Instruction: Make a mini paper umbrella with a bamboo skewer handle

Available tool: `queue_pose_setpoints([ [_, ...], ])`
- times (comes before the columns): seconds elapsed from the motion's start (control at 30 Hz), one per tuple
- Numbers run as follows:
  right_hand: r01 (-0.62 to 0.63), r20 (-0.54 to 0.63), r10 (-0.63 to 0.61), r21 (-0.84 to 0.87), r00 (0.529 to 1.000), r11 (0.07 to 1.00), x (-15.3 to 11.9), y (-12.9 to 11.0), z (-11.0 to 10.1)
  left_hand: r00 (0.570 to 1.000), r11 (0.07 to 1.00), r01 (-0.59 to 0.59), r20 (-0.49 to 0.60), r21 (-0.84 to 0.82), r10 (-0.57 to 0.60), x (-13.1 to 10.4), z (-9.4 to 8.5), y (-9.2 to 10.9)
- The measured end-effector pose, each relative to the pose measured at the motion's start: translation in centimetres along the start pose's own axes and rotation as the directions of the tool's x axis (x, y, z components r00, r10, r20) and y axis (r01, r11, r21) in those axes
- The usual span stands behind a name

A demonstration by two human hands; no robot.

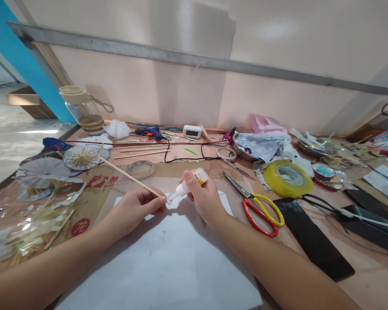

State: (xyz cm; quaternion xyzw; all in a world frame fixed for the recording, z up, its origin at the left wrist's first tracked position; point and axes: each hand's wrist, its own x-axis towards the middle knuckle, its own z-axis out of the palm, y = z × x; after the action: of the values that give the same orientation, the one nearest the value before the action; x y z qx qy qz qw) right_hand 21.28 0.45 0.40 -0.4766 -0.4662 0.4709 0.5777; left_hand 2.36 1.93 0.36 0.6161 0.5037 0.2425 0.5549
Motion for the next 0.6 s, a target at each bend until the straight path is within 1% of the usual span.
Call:
queue_pose_setpoints([
  [0.1,0.033,0.001,-0.032,-0.025,0.999,0.999,-0.09,-0.17,-0.13,1.000,1.000,-0.010,0.003,-0.011,0.010,-0.03,0.00,0.05],
  [0.27,0.053,0.012,-0.054,0.026,0.998,0.998,-0.30,-0.36,-0.21,1.000,1.000,0.011,-0.006,-0.025,-0.011,-0.15,0.00,0.13],
  [0.47,0.060,0.030,-0.058,-0.049,0.998,0.997,-0.35,-0.35,0.01,1.000,1.000,0.014,0.001,-0.017,-0.014,-0.08,-0.02,0.00],
  [0.6,0.061,0.008,-0.061,-0.078,0.998,0.995,-0.18,-0.27,-0.07,1.000,1.000,0.007,-0.004,-0.028,-0.007,-0.01,-0.01,-0.20],
])
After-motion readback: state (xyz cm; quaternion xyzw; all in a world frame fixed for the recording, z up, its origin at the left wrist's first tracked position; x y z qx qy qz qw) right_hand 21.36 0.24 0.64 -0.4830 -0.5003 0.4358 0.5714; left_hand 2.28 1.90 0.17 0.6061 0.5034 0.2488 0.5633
